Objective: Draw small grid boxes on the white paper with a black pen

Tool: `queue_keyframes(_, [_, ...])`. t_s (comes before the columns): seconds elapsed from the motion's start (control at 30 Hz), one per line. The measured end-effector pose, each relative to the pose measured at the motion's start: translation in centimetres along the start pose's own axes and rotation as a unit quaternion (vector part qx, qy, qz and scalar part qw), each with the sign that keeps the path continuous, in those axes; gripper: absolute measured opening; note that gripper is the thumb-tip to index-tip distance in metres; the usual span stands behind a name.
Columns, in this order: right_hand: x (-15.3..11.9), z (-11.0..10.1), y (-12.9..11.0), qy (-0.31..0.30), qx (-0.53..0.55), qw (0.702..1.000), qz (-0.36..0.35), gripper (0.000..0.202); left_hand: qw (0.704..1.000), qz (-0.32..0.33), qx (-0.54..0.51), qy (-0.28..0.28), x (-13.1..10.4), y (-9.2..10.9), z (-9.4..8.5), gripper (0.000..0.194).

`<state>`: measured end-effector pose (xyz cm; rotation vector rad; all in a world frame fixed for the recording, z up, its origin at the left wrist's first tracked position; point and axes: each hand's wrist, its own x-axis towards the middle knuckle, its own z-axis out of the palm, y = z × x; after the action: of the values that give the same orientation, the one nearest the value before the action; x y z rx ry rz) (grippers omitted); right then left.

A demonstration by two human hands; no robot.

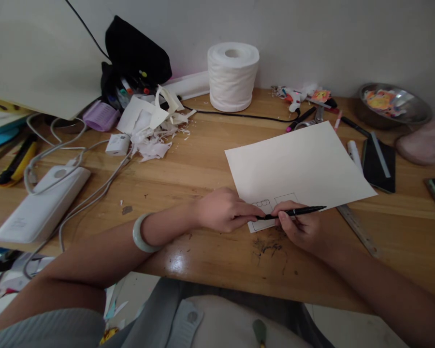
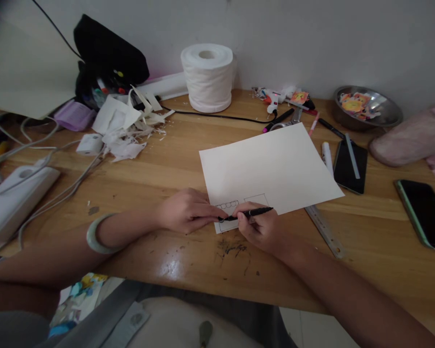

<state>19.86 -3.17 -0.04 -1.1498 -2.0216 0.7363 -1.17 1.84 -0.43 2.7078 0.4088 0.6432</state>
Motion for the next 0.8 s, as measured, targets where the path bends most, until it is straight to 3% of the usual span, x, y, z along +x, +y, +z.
queue_keyframes(0.3, [0.2,-0.1,0.1,0.008,0.023,1.0,-0.002,0.012,1.0,-0.001,0.0,-0.001,0.0,0.0,-0.1,0.024])
queue_keyframes(0.47, [1.1,-0.3,0.8,0.05,0.08,0.992,0.081,0.02,1.0,-0.012,-0.004,-0.008,0.0,0.1,-0.2,0.024])
queue_keyframes(0.57, [2.9,-0.8,0.5,-0.005,0.086,0.988,0.127,0.024,1.0,-0.022,-0.011,-0.017,0.1,0.1,-0.3,0.024])
queue_keyframes(0.67, [5.2,-0.8,0.1,-0.132,0.081,0.977,0.144,0.026,0.999,-0.035,-0.019,-0.03,0.1,0.2,-0.3,0.024])
queue_keyframes(0.8, [7.9,-0.2,-0.1,-0.225,0.09,0.957,0.158,0.024,0.998,-0.043,-0.024,-0.035,0.1,0.3,-0.4,0.024])
